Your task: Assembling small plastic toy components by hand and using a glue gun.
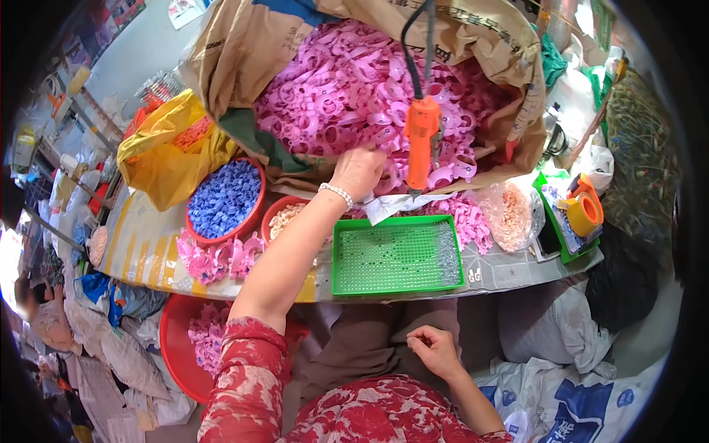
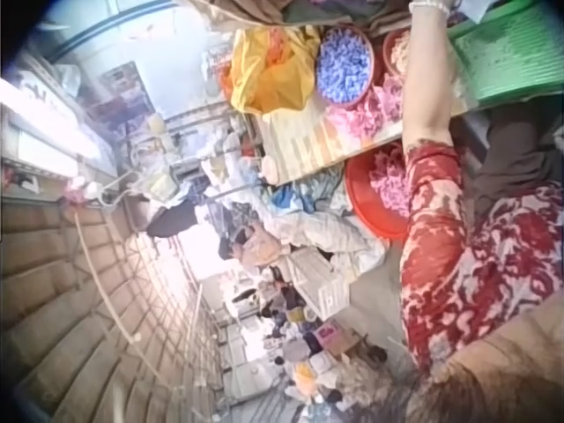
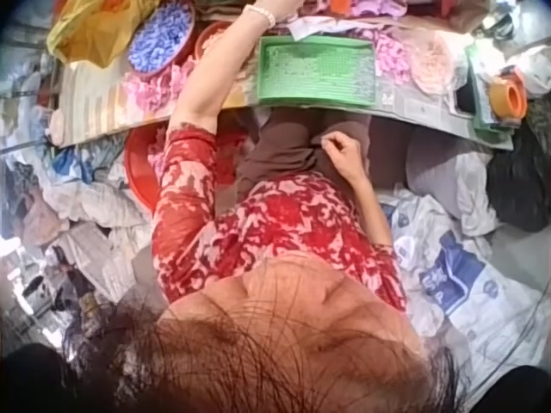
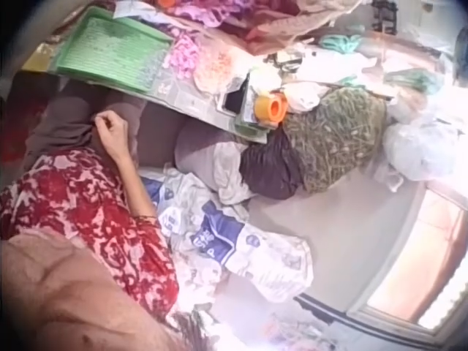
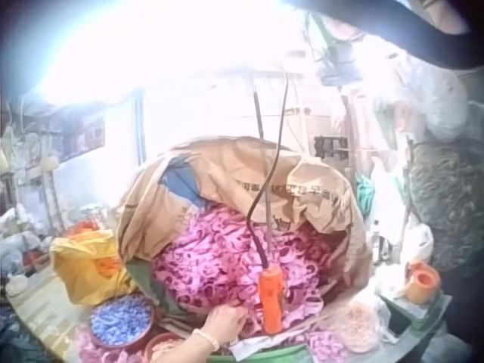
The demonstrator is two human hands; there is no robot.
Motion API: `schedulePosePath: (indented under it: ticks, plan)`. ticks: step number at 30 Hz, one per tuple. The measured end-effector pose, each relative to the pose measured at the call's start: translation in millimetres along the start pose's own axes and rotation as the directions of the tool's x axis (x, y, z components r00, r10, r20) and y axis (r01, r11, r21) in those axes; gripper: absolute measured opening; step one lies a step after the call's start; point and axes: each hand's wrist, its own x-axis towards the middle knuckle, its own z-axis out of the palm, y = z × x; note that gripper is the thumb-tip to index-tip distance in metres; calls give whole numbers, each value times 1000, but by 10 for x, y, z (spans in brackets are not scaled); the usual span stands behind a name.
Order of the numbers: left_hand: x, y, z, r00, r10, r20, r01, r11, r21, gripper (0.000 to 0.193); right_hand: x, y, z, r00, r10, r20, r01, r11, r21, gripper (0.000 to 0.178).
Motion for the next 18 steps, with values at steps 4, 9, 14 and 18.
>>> schedulePosePath:
  ticks: [4, 9, 14, 18]
  plan:
    - [-50, 86, -394, 842, -48, -537, -3, 996, -94, 9, 4, 44, 33, 1000, 19, 8, -19, 997, 70, 7]
    - [-633, 385, -962, 756, -649, -89, 298, 461, -836, 5, 61, 4, 23, 1000, 17, 9, -18, 998, 68, 7]
    - [-1527, 689, -1157, 545, -810, 220, 482, 88, -871, 11, 231, -211, 31, 998, -26, 49, 25, 999, 33, 6]
    - [-2214, 827, -1094, 357, -819, 450, 341, -334, -879, 14, 467, -446, 79, 990, -71, 120, 67, 997, 39, 6]
